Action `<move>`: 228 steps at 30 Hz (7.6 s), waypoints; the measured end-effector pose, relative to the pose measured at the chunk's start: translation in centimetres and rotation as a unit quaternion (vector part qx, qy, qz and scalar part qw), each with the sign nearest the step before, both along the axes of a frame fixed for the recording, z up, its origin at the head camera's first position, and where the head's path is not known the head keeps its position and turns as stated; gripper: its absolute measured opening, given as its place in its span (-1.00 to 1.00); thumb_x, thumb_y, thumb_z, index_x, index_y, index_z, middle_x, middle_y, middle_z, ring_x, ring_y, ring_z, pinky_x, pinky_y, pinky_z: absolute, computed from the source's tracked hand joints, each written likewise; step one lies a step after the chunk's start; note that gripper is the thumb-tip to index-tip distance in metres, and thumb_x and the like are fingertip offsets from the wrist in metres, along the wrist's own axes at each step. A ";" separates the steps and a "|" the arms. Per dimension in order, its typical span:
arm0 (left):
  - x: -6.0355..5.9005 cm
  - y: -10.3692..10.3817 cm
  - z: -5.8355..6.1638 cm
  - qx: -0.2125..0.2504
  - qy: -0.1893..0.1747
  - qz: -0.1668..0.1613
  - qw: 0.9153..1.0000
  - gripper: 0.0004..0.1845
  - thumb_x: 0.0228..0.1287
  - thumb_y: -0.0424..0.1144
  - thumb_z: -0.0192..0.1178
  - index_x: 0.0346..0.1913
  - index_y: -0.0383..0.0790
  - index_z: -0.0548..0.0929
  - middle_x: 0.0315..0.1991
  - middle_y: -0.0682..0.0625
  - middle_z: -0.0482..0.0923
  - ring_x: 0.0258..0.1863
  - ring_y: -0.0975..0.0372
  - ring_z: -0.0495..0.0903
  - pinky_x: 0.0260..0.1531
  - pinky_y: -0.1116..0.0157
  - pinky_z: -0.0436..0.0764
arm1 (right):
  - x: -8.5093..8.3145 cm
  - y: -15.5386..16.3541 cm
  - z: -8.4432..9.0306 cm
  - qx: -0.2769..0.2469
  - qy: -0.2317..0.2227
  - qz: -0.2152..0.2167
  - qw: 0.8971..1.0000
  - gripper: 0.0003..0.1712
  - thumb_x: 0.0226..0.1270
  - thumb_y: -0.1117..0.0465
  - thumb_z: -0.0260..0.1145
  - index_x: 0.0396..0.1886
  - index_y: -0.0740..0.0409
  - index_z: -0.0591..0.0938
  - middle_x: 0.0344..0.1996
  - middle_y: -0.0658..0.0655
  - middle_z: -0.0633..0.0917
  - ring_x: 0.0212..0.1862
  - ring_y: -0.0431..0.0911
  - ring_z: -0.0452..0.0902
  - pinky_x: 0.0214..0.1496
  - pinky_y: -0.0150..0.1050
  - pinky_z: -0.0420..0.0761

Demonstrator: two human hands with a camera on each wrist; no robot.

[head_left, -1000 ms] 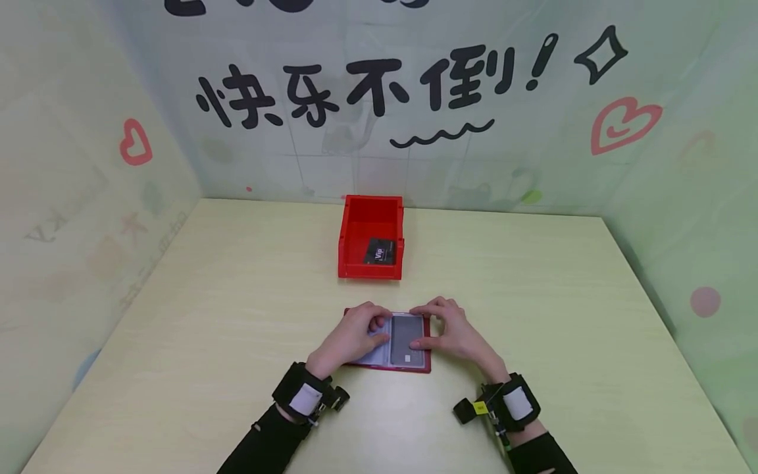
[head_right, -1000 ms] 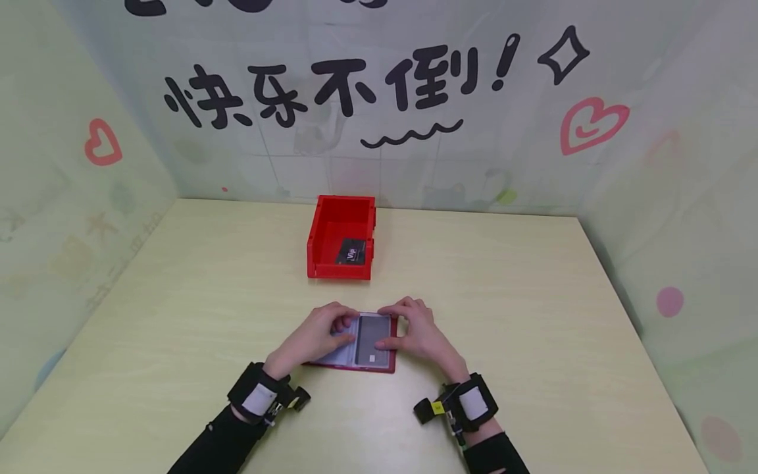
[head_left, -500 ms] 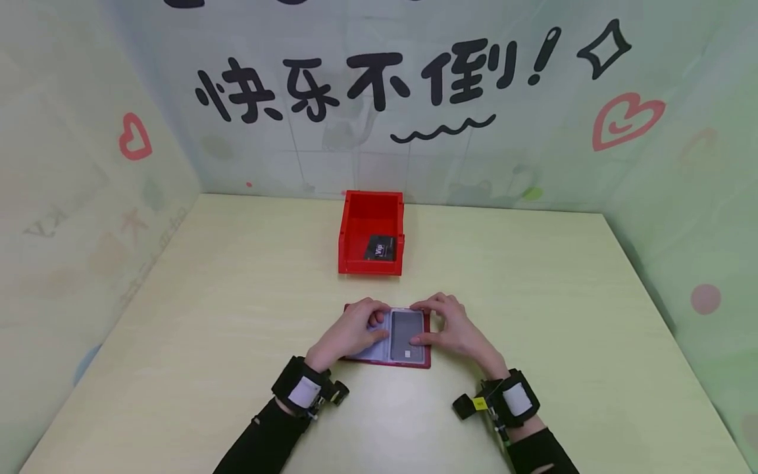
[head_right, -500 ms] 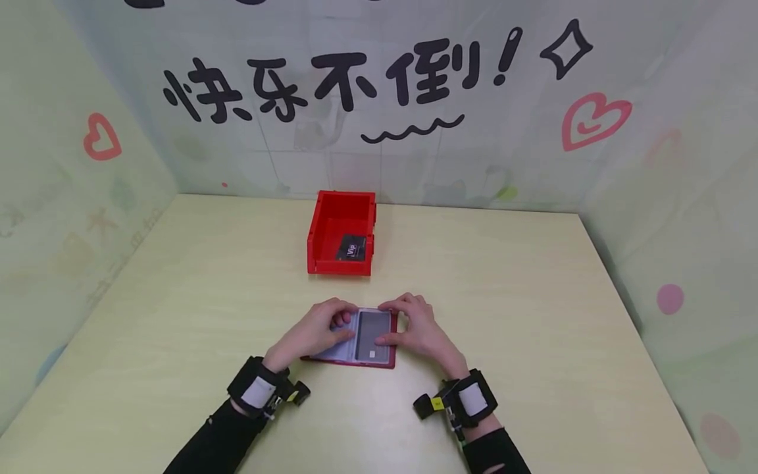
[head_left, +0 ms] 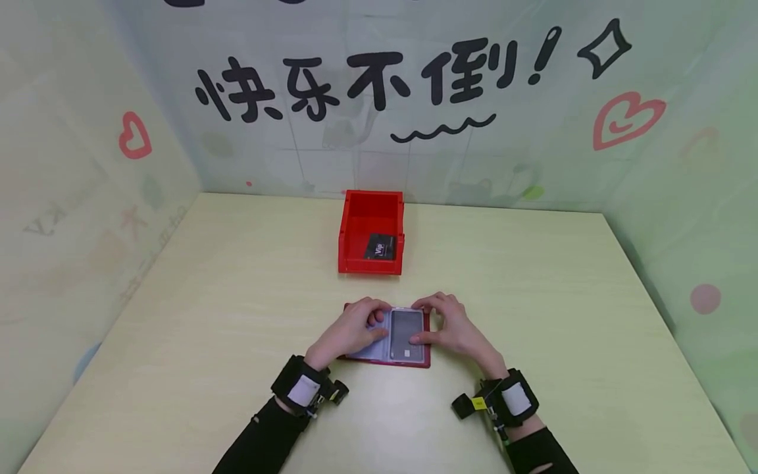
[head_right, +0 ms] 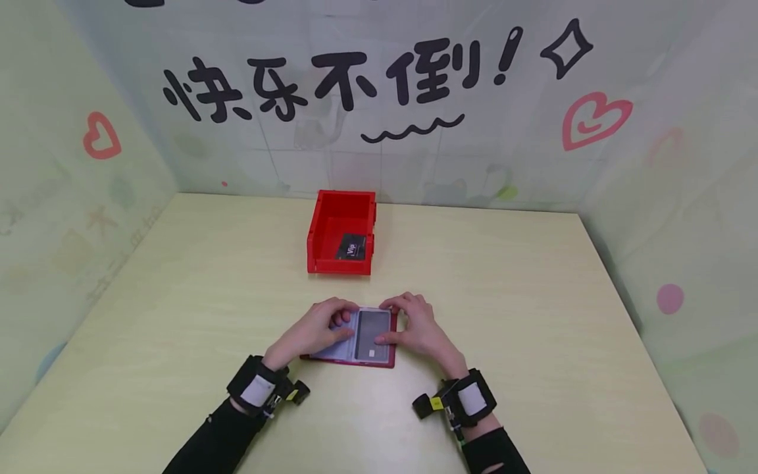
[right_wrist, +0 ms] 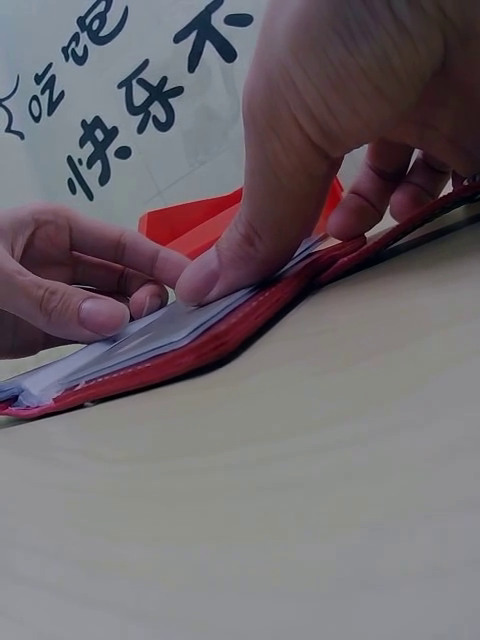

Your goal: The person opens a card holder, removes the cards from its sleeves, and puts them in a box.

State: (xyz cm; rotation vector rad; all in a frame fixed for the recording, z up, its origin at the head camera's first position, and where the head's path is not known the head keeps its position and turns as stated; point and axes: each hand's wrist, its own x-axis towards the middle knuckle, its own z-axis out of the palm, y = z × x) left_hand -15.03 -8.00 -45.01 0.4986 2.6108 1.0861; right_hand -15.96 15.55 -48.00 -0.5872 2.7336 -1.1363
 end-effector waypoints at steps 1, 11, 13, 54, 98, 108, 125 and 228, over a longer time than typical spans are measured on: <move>0.0 0.0 0.0 0.000 0.000 -0.002 1.000 -0.56 0.26 -0.36 0.37 0.19 -0.30 0.59 -0.23 -0.04 0.49 -0.20 0.21 0.43 -0.14 0.33 0.49 | 0.0 0.0 0.0 0.001 0.000 -0.001 1.000 -0.34 -0.04 0.02 0.66 0.10 0.06 0.66 -0.15 0.07 0.58 -0.01 -0.01 0.36 0.06 -0.11 0.27; 0.0 0.1 -0.1 0.020 -0.013 0.001 1.000 -0.61 0.28 -0.35 0.33 0.16 -0.30 0.61 -0.21 -0.06 0.50 -0.20 0.20 0.43 -0.17 0.34 0.45 | 0.1 -0.1 0.1 0.001 0.004 -0.006 1.000 -0.34 -0.08 0.03 0.68 0.05 0.07 0.65 -0.19 0.06 0.57 -0.04 -0.02 0.35 0.03 -0.13 0.22; 0.0 0.2 -0.2 0.030 -0.019 0.010 0.999 -0.63 0.31 -0.32 0.31 0.15 -0.29 0.61 -0.20 -0.06 0.50 -0.19 0.20 0.43 -0.17 0.34 0.45 | 0.1 -0.2 0.1 0.004 0.004 -0.007 1.000 -0.34 -0.08 0.03 0.68 0.05 0.06 0.65 -0.20 0.06 0.56 -0.05 -0.03 0.34 0.02 -0.13 0.22; -1.0 0.2 -0.4 0.075 -0.086 0.090 0.989 -0.68 0.28 -0.34 0.34 0.08 -0.31 0.69 -0.47 -0.03 0.66 -0.44 0.23 0.52 -0.31 0.35 0.43 | 0.1 -0.6 0.3 0.035 0.001 -0.014 0.999 -0.35 -0.04 -0.03 0.65 0.07 0.02 0.65 -0.16 0.07 0.56 0.02 0.00 0.32 0.04 -0.11 0.24; -3.6 -2.6 4.2 0.085 -0.060 0.152 0.983 -0.57 0.39 -0.26 0.27 0.22 -0.41 0.54 0.03 -0.32 0.69 -0.16 -0.02 0.72 -0.15 0.17 0.74 | 0.2 -0.6 0.3 0.025 -0.003 -0.012 1.000 -0.36 -0.03 -0.03 0.64 0.06 0.05 0.65 -0.22 0.04 0.54 0.00 -0.01 0.33 0.03 -0.10 0.24; -7.6 -1.1 5.1 0.107 0.010 0.178 0.978 -0.54 0.42 -0.27 0.23 0.29 -0.42 0.52 0.19 -0.34 0.60 0.08 -0.10 0.66 0.13 0.07 0.66 | 0.2 -0.5 0.3 0.034 0.000 -0.012 0.999 -0.36 -0.03 -0.03 0.65 0.07 0.04 0.65 -0.20 0.05 0.54 0.00 -0.01 0.32 0.03 -0.11 0.22; -12.3 1.5 4.7 0.084 0.030 0.210 0.974 -0.48 0.48 -0.37 0.04 0.44 -0.40 0.33 0.31 -0.33 0.49 0.21 -0.11 0.54 0.30 0.00 0.53 | 0.1 -0.5 0.5 0.029 0.000 -0.011 1.000 -0.36 -0.03 -0.02 0.64 0.07 0.05 0.65 -0.20 0.04 0.54 0.00 -0.01 0.33 0.02 -0.11 0.23; -1.8 -1.2 -0.5 0.103 -0.093 -0.013 0.990 -0.55 0.53 0.05 0.05 -0.30 -0.26 0.71 -0.45 -0.05 0.63 -0.48 0.25 0.54 -0.36 0.36 0.57 | 0.5 -1.5 0.2 -0.112 0.043 0.053 0.991 -0.62 0.23 0.27 0.47 0.07 0.15 0.73 -0.16 0.11 0.79 -0.09 -0.02 0.53 0.04 -0.19 0.42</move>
